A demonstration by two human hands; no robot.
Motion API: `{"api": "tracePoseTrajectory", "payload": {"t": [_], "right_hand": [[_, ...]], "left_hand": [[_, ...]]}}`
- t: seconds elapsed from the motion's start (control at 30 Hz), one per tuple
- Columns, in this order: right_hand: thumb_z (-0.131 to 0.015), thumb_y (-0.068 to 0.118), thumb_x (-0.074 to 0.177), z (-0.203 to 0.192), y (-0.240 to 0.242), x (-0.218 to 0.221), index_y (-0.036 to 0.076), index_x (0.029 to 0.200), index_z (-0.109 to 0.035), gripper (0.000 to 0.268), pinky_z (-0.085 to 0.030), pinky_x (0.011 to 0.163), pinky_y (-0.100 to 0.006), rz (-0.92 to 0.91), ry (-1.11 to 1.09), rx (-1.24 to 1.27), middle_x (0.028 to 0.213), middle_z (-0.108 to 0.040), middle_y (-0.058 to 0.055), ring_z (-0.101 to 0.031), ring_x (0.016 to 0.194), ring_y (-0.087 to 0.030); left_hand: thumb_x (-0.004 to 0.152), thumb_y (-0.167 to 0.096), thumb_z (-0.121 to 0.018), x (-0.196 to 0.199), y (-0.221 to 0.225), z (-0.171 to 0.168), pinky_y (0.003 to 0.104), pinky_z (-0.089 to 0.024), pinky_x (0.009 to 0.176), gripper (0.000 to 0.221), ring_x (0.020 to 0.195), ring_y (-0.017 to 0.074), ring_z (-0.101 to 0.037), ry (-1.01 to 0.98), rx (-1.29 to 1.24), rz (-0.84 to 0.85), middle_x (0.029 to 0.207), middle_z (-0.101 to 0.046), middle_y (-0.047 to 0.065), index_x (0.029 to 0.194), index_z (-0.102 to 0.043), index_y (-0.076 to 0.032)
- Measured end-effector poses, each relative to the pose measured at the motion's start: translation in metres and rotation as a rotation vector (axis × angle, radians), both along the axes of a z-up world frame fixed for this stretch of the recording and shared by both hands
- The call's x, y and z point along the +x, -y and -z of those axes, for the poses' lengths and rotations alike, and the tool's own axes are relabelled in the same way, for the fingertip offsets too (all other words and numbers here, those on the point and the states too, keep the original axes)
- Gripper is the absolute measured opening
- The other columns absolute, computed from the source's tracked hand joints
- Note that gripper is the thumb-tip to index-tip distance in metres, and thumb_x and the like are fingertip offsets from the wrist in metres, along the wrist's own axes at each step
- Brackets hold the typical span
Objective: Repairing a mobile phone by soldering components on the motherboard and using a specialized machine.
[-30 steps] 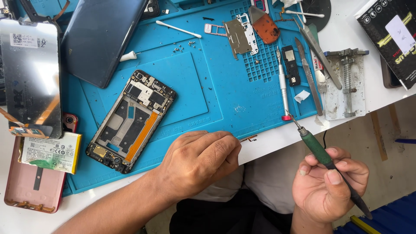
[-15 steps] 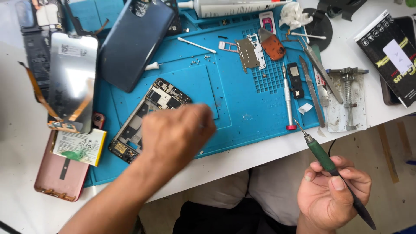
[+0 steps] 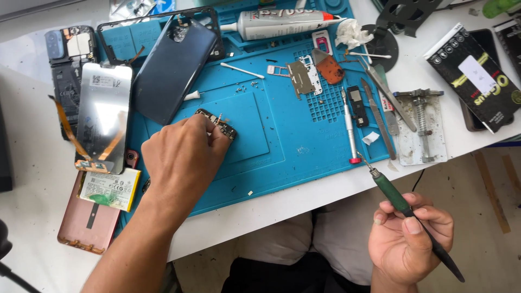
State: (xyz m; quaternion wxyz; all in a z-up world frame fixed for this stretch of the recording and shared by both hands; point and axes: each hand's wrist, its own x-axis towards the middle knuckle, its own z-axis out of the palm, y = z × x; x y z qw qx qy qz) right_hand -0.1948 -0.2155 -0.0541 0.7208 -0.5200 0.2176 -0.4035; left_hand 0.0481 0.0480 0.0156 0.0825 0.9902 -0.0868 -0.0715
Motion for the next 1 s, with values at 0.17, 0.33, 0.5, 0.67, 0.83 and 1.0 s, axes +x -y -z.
{"api": "tracePoseTrajectory", "payload": {"t": [0.17, 0.33, 0.5, 0.67, 0.83, 1.0], "right_hand": [[-0.065, 0.009, 0.093, 0.000, 0.003, -0.002, 0.014, 0.106, -0.064, 0.015, -0.056, 0.061, -0.034, -0.044, 0.059, 0.000, 0.116, -0.067, -0.012, -0.072, 0.084, -0.030], [-0.065, 0.010, 0.092, 0.000, 0.006, -0.005, 0.014, 0.107, -0.063, 0.015, -0.055, 0.061, -0.034, -0.043, 0.059, -0.012, 0.117, -0.066, -0.013, -0.071, 0.082, -0.031], [-0.063, 0.007, 0.094, -0.004, 0.011, -0.008, 0.013, 0.109, -0.063, 0.017, -0.059, 0.061, -0.034, -0.044, 0.097, -0.030, 0.119, -0.067, -0.015, -0.072, 0.084, -0.030], [-0.063, 0.008, 0.093, -0.011, 0.020, -0.014, 0.015, 0.106, -0.062, 0.014, -0.057, 0.061, -0.034, 0.041, 0.095, -0.011, 0.117, -0.067, -0.012, -0.072, 0.082, -0.030], [-0.062, 0.008, 0.092, -0.017, 0.027, -0.019, 0.014, 0.105, -0.061, 0.014, -0.053, 0.061, -0.034, 0.072, 0.108, -0.002, 0.116, -0.067, -0.012, -0.072, 0.081, -0.029], [-0.062, 0.008, 0.089, -0.025, 0.035, -0.018, 0.015, 0.102, -0.062, 0.015, -0.051, 0.059, -0.031, 0.147, 0.118, 0.043, 0.113, -0.067, -0.010, -0.071, 0.083, -0.027]], "left_hand": [[0.096, -0.045, -0.056, -0.003, 0.000, 0.001, 0.050, -0.042, 0.054, 0.027, 0.072, 0.0398, -0.068, 0.005, 0.013, 0.003, 0.078, -0.073, 0.003, 0.084, -0.070, -0.025], [0.097, -0.042, -0.060, -0.009, 0.000, 0.004, 0.050, -0.041, 0.052, 0.026, 0.072, 0.0374, -0.069, 0.139, -0.029, 0.031, 0.082, -0.075, 0.001, 0.086, -0.073, -0.022], [0.103, -0.019, -0.066, -0.016, 0.001, 0.013, 0.036, -0.038, 0.047, 0.011, 0.061, 0.0233, -0.064, 0.629, -0.245, 0.358, 0.085, -0.072, 0.000, 0.101, -0.076, -0.015], [0.105, -0.011, -0.062, -0.021, 0.016, 0.010, 0.040, -0.048, 0.054, 0.018, 0.067, 0.0272, -0.066, 0.602, -0.385, 0.529, 0.101, -0.075, 0.010, 0.118, -0.073, -0.008], [0.107, -0.014, -0.060, -0.022, 0.038, 0.004, 0.041, -0.053, 0.054, 0.019, 0.066, 0.0282, -0.067, 0.530, -0.420, 0.628, 0.100, -0.075, 0.012, 0.121, -0.070, -0.005], [0.110, -0.024, -0.055, 0.005, 0.091, -0.013, 0.037, -0.036, 0.039, 0.023, 0.049, 0.0236, -0.051, 0.401, -0.429, 0.745, 0.073, -0.062, 0.004, 0.101, -0.072, -0.011]]}}
